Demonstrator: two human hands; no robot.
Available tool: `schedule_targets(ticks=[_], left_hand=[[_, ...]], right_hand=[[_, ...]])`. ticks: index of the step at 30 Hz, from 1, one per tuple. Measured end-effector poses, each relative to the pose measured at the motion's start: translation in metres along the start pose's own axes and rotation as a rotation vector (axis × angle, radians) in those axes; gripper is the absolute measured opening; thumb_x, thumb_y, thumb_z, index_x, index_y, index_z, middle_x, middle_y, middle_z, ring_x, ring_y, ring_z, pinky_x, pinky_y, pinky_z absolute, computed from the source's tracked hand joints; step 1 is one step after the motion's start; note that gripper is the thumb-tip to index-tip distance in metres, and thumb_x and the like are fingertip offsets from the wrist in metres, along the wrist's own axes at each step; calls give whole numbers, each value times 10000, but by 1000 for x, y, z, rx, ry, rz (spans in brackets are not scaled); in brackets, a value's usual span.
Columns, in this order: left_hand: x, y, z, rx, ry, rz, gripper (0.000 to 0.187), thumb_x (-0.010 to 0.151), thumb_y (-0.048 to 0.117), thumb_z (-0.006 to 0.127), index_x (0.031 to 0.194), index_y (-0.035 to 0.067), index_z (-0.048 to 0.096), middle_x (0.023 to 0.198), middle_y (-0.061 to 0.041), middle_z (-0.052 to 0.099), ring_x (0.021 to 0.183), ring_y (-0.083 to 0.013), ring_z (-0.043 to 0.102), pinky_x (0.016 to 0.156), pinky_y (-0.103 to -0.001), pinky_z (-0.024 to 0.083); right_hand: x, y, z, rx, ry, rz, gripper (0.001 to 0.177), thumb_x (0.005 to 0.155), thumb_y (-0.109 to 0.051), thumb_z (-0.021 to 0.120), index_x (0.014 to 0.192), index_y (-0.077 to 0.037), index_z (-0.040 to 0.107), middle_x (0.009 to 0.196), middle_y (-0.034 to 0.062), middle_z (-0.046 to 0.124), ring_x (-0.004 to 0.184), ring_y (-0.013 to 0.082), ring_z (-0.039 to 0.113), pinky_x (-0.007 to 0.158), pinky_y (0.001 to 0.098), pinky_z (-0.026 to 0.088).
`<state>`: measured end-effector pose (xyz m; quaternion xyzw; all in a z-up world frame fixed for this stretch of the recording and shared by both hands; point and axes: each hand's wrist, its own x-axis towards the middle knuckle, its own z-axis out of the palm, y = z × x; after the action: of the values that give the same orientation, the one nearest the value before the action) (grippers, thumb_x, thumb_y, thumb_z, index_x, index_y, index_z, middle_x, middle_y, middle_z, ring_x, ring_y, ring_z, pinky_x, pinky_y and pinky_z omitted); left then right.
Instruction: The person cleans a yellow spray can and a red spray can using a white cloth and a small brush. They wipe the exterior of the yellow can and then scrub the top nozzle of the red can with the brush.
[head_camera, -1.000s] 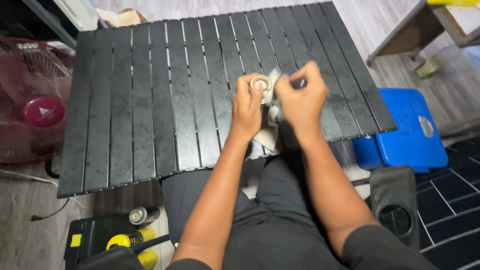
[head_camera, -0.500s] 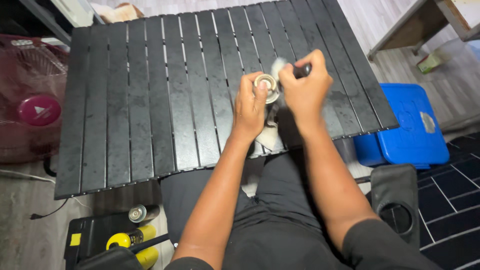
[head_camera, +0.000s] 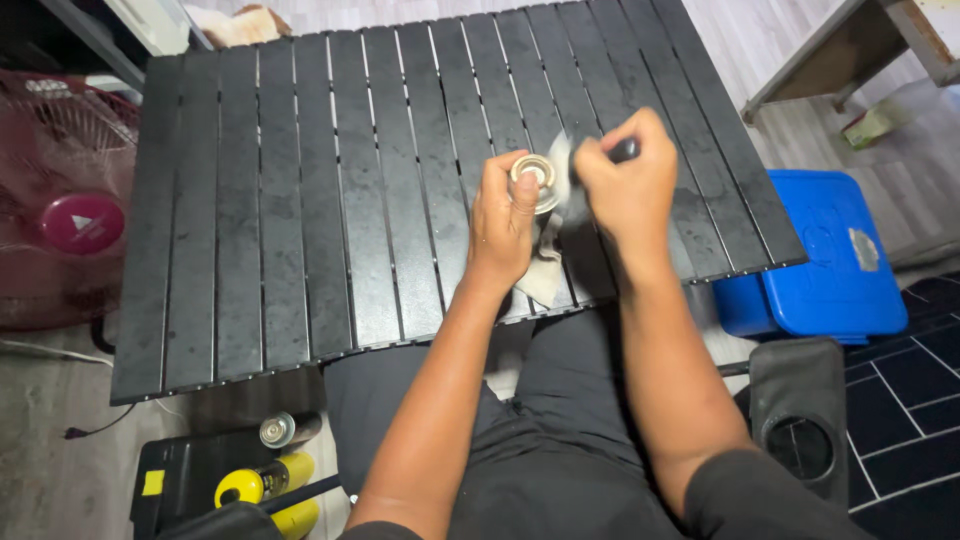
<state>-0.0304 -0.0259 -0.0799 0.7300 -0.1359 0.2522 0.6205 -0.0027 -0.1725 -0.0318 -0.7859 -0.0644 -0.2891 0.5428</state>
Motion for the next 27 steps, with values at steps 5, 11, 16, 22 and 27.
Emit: schedule_targets(ticks=[5,11,16,22,27], left_hand=[[0,0,-3,-6,24,0,464,1133,419,431,1266,-8,555,1130,-164,700,1063,-289,688,958,-385,531],[1,0,-3,-62,-5,-84,505,1104,447,436,1280,-12,547,1108,-158,702,1029,-283,693,920,-374,537],[1,-1,2,-12,-9,-11,487,1119,441,452,1272,-10,555,1116,-158,695,1052,-260,683,937,-375,536],[2,-4,-3,-49,-8,-61,478,1099,436,491,1269,-5,562,1104,-144,710,1043,-243,688,934,-365,538],[2,-3,0,-68,-4,-86,457,1085,432,504,1245,9,575,1080,-133,716,1016,-230,698,913,-358,552]], right_hand=[[-5,-3,-8,83,-120,67,226,857,-50,736,793,-53,518,693,-3,573,620,59,535,529,275,411],[-2,2,-1,136,-73,81,211,843,-61,739,806,-57,531,709,-13,565,638,69,539,558,282,420],[1,0,3,-66,85,113,229,816,-81,773,817,-54,546,683,-6,547,648,66,496,567,282,412],[5,-8,-15,42,-233,12,208,810,-75,752,798,-48,546,776,2,617,746,61,565,659,263,466],[16,-3,16,52,-77,148,183,867,-126,754,850,-62,583,747,-4,605,697,57,546,618,264,462]])
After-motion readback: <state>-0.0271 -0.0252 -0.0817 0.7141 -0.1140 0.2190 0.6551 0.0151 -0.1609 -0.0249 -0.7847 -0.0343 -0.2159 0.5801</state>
